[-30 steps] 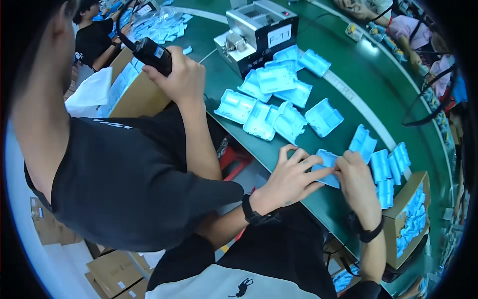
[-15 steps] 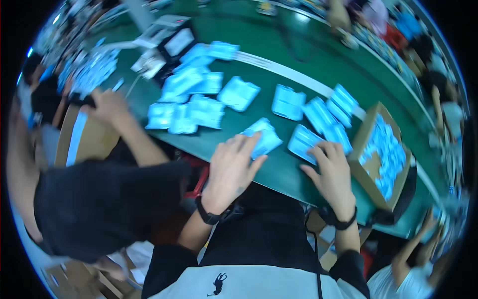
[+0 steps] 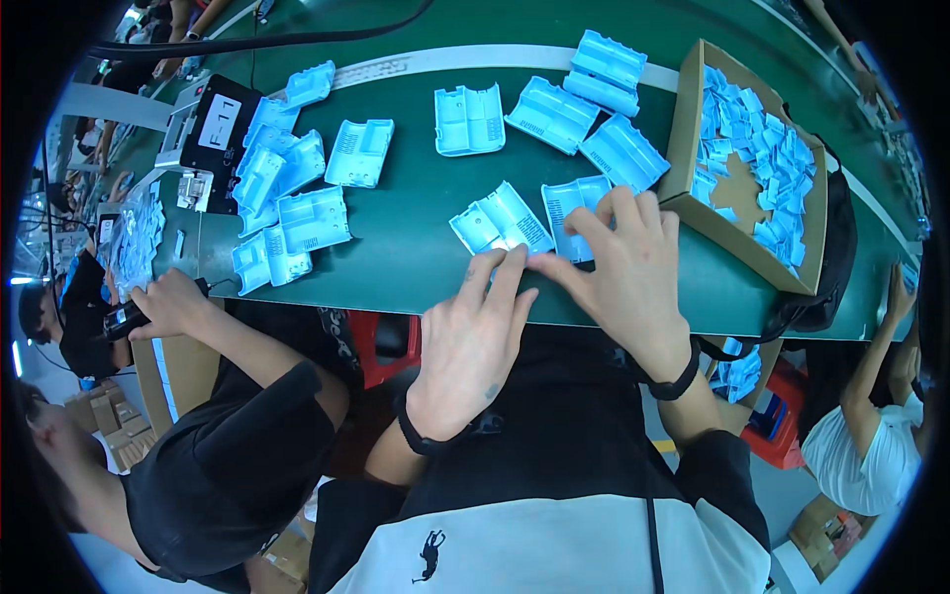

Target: Folding small blue paper or plastic components and organizing them into a cardboard box on an assembly line.

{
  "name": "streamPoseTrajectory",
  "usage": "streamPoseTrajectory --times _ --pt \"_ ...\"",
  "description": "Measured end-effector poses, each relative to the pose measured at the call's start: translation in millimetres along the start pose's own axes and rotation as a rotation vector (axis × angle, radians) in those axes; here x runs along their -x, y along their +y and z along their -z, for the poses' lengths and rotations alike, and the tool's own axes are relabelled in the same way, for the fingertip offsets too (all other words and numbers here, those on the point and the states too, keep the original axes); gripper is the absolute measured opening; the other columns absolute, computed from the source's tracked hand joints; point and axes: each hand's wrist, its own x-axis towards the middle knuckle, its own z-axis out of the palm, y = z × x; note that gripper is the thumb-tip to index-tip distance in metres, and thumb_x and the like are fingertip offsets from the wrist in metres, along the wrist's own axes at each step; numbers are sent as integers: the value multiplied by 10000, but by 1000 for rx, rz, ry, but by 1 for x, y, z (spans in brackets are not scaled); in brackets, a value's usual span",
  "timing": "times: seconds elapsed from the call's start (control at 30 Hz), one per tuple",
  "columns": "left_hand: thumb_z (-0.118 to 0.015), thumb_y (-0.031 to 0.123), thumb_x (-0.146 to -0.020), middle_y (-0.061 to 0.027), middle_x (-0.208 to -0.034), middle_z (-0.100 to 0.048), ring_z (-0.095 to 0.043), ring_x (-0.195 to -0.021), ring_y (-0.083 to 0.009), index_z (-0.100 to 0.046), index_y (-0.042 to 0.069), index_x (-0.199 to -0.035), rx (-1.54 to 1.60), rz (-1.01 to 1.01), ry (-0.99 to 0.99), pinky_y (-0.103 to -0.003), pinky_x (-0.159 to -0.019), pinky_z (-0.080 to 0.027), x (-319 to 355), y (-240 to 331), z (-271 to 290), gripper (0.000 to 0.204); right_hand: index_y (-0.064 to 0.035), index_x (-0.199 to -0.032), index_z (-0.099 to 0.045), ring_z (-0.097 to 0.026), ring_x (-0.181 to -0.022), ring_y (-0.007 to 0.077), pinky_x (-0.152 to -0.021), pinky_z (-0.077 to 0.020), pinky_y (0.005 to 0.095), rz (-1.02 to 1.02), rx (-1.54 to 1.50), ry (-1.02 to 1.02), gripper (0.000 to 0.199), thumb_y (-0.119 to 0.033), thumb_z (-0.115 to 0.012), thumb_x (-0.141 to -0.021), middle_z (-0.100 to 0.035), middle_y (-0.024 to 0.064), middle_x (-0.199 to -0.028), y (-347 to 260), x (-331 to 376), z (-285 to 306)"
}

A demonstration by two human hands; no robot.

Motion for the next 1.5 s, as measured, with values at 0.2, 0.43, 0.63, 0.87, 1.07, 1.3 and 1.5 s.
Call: streamPoseTrajectory --times 0.2,0.43,0.63,0.87,1.07,1.3,1.5 --pt "-758 146 -954 -83 -1134 -702 -710 -795 -319 -735 80 -1177 11 -65 -48 -426 -704 -555 -13 -10 4 233 -100 -1009 -756 -552 -889 245 -776 -380 390 27 -2 1 429 -466 -877 -821 -592 25 -902 4 -15 -7" --pt "-745 119 -914 -65 -1025 -664 -683 -764 -269 -715 85 -1059 66 -182 59 -396 -667 -518 -13 -34 4 151 -90 -932 -714 -596 -941 276 -796 -416 422 33 165 -112 303 -338 -856 -832 -652 52 -924 -21 -32 -14" --pt "-778 128 -872 -54 -1115 -685 -673 -877 -245 -752 118 -1074 275 -235 235 -390 -750 -502 3 -28 1 204 -58 -926 -663 -623 -900 350 -794 -458 476 -34 229 -167 142 -119 -775 -863 -654 115 -876 -9 -13 2" --pt "-792 94 -863 -64 -1105 -697 -670 -921 -276 -761 109 -1085 120 -149 395 -392 -768 -508 6 -60 39 225 -21 -969 -659 -610 -891 316 -796 -457 421 -142 79 -70 177 -89 -787 -868 -613 124 -880 -10 1 41" --pt "-744 29 -911 -165 -1130 -749 -700 -1057 -336 -779 21 -1086 27 -7 268 -438 -946 -544 -17 -66 31 179 21 -913 -651 -581 -743 187 -716 -468 316 -586 -251 -129 133 -54 -748 -862 -578 70 -814 40 82 143" --pt "-663 42 -1020 -156 -1160 -715 -666 -1072 -294 -741 -20 -1133 95 -192 188 -399 -966 -518 -17 -71 -36 150 52 -948 -686 -639 -781 143 -742 -516 335 -1404 198 -75 226 -160 -739 -888 -674 79 -784 109 313 243" --pt "-675 46 -1013 -143 -1109 -701 -654 -1045 -300 -732 -10 -1112 -113 -241 185 -405 -928 -515 -13 -64 -38 127 23 -977 -725 -719 -775 220 -751 -557 368 -1465 222 -15 237 -206 -738 -914 -737 145 -827 201 450 138"
